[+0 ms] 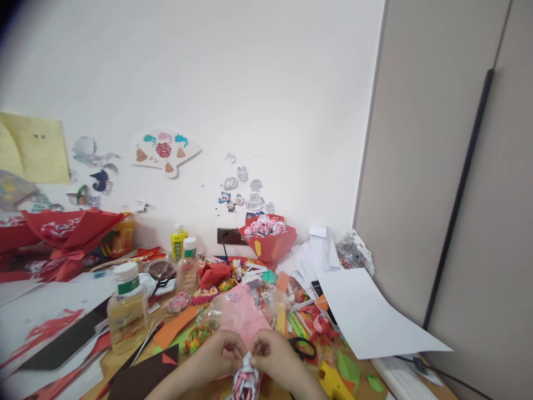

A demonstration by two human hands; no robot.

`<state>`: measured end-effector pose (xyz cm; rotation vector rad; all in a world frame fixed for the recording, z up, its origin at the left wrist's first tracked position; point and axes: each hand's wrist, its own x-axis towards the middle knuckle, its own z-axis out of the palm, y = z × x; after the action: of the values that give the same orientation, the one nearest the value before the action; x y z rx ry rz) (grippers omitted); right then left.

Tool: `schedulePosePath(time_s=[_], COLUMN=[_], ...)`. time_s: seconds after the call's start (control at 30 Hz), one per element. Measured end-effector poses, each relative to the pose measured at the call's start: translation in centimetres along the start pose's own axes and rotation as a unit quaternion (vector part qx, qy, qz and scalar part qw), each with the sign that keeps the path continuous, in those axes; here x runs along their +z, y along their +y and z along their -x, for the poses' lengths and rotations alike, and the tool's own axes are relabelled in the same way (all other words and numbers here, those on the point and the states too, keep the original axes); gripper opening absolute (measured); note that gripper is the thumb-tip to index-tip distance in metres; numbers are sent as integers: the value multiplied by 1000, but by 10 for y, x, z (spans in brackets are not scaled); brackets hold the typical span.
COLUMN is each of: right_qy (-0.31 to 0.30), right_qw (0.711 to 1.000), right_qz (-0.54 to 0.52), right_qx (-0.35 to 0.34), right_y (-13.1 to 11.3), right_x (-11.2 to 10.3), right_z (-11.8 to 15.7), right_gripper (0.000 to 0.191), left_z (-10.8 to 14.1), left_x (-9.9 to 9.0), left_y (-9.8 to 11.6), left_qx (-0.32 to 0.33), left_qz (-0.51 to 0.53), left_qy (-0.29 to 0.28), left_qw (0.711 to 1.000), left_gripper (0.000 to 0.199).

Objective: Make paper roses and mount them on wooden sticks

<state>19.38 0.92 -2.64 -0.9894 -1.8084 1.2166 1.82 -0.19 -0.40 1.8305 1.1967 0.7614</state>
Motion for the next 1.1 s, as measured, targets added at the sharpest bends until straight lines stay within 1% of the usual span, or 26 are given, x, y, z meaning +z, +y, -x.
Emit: schedulePosePath(time_s=[0.17,0.27,0.5,0.6,0.67,0.77,0.8,0.9,0.97,1.03,1.1], right_qy=[-10,-8,-2,6,28,85,113,199,227,237,244], right_qw=[1000,1000,997,997,996,994,992,979,973,971,969], right_qz=[-6,0,75,80,80,63,53,17,-1,-12,-26], right_qx=[-2,-6,-14,-17,-22,-23,-25,-39,-45,-41,-39], right_y=[-5,-2,0,0,3,10,12,15,17,17,17], right_x=[-2,-1,4,5,4,0,-2,-6,-6,-5,-4], right_z=[2,2,3,2,0,-6,-8,-13,-15,-15,-15], right_gripper=[19,19,21,21,19,15,13,7,4,10,19], left_z=[2,0,-3,-4,-5,-5,-4,-4,-5,-4,-4], left_x=[-1,1,8,8,6,5,5,8,12,16,18], left_y=[4,0,-16,-15,-12,-9,-10,-19,-24,-25,-22], left_qx=[-4,-6,12,15,20,32,38,76,102,93,73], left_qz=[-1,-2,-43,-45,-40,-36,-35,-39,-64,-83,-86], left_qy=[-6,-4,29,23,17,26,35,81,118,133,128], left_qw=[1000,1000,999,999,999,999,998,993,986,983,985], left_gripper=[19,20,19,17,16,25,32,65,78,82,77])
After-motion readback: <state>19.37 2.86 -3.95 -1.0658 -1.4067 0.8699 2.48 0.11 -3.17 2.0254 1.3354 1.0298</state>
